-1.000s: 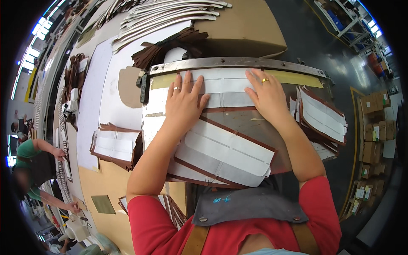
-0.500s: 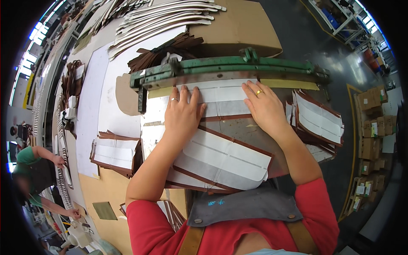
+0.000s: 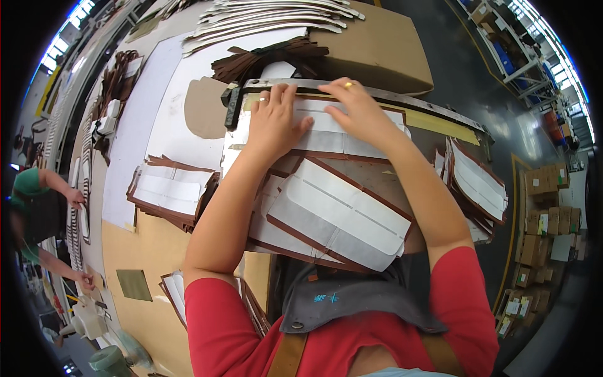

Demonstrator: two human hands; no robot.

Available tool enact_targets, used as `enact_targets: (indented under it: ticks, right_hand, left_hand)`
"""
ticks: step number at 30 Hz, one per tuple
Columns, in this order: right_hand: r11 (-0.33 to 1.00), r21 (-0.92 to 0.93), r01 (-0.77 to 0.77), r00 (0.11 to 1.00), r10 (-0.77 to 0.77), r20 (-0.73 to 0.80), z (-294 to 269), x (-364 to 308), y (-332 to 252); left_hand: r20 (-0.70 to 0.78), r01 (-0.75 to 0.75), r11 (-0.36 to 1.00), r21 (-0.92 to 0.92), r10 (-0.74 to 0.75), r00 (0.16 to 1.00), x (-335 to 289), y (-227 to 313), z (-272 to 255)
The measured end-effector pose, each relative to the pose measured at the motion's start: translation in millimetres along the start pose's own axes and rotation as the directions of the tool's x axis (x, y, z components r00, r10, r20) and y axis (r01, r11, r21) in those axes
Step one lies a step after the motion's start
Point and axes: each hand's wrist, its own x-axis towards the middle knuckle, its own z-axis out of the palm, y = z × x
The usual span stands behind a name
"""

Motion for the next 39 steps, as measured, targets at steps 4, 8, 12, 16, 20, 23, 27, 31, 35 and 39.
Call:
enact_targets:
  ticks: [4,8,12,16,20,23,27,31,35,39]
  right_hand:
    - [0.999,-0.036,0.039,0.99,-0.034,0.14,17.2,13.7,-0.1]
    - [0.97,-0.214,-0.115,0.977,0.149,0.153,-6.1,-7.3,12.6]
    - [0.922,-0.051,-0.383,0.883,0.382,0.272,-18.0,-13.1,17.7]
    - [0.88,0.199,-0.432,0.881,0.365,0.301,-19.4,-25.6,28.0]
    - [0.835,0.324,-0.444,0.885,0.353,0.304,-19.8,-15.3,0.2]
    - [0.9,0.226,-0.374,0.9,0.293,0.323,-10.9,-6.7,-7.9]
    - [0.922,0.067,-0.381,0.849,0.321,0.419,-4.7,5.6,-9.4]
    - [0.943,0.022,-0.333,0.813,0.275,0.514,-13.0,15.7,-3.8]
    - [0.915,0.147,-0.375,0.845,0.272,0.461,-38.5,14.3,-11.8]
    - [0.851,0.296,-0.434,0.865,0.301,0.401,-46.0,16.0,-22.2]
  left_hand:
    - [0.157,-0.009,0.986,0.168,-0.018,0.987,-1.1,2.9,0.4]
    - [0.102,-0.077,0.971,0.225,0.056,0.993,-6.4,2.7,3.7]
    - [-0.089,-0.027,0.998,-0.05,0.022,0.996,-5.7,-3.3,13.1]
    - [0.108,0.267,0.727,-0.633,-0.258,0.96,6.0,-6.0,8.8]
    - [0.168,0.231,0.516,-0.825,-0.166,0.972,5.4,2.7,3.1]
    - [0.046,0.155,0.502,-0.851,-0.223,0.974,7.8,5.6,-2.3]
    - [-0.028,0.149,0.428,-0.892,-0.381,0.924,8.3,-8.6,-4.9]
    - [-0.099,0.094,0.504,-0.858,-0.343,0.934,10.3,-11.3,0.6]
    - [-0.038,0.073,0.51,-0.857,-0.203,0.978,6.4,1.5,-9.6]
    - [0.045,0.068,0.458,-0.886,-0.063,0.997,4.5,12.3,-12.0]
